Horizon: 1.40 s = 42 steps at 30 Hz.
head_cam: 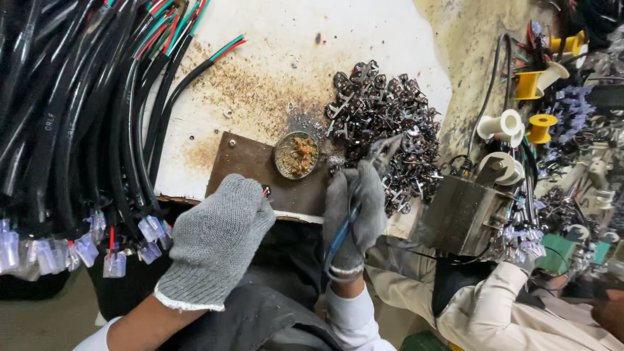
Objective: The person holds a bundle of red and green wires in one gloved hand and a soldering iron in the other, melting solder onto the exposed copper ends of the wires. They dip the wire tips into a small metal cup of flux between applications and use pliers to hold or position the wires while soldering.
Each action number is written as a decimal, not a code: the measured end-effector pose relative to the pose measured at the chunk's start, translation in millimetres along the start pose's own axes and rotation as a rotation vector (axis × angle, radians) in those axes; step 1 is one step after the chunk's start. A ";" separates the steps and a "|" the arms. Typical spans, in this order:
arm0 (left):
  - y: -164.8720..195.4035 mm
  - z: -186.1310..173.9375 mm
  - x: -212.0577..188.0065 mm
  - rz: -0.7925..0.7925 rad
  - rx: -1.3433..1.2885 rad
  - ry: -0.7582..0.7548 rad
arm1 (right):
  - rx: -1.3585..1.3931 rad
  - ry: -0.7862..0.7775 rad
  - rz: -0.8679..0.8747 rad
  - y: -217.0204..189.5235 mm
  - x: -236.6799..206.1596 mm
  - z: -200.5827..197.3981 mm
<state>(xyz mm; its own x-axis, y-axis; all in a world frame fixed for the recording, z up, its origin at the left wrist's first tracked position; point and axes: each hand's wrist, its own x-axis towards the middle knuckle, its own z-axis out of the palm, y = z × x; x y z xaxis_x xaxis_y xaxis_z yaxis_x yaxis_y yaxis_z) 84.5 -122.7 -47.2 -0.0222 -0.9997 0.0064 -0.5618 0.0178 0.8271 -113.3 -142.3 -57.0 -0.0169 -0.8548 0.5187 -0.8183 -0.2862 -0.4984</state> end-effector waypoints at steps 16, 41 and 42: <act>1.7 2.5 1.9 0.035 0.009 0.023 | -0.086 -0.078 0.048 -7.2 -17.7 -12.3; 36.8 25.1 -7.0 -0.075 0.131 -0.036 | -0.170 -0.360 -0.281 -19.0 5.5 -54.4; 41.0 23.5 -7.0 -0.064 0.136 -0.032 | -0.239 -0.367 -0.329 -18.2 8.6 -60.8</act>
<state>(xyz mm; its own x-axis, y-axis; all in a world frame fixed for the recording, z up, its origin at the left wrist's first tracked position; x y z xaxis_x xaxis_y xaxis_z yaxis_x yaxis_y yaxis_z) 42.2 -114.6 -26.5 -0.0076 -0.9980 -0.0633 -0.6696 -0.0419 0.7415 -133.5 -118.1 -1.1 0.4286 -0.8438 0.3229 -0.8551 -0.4942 -0.1566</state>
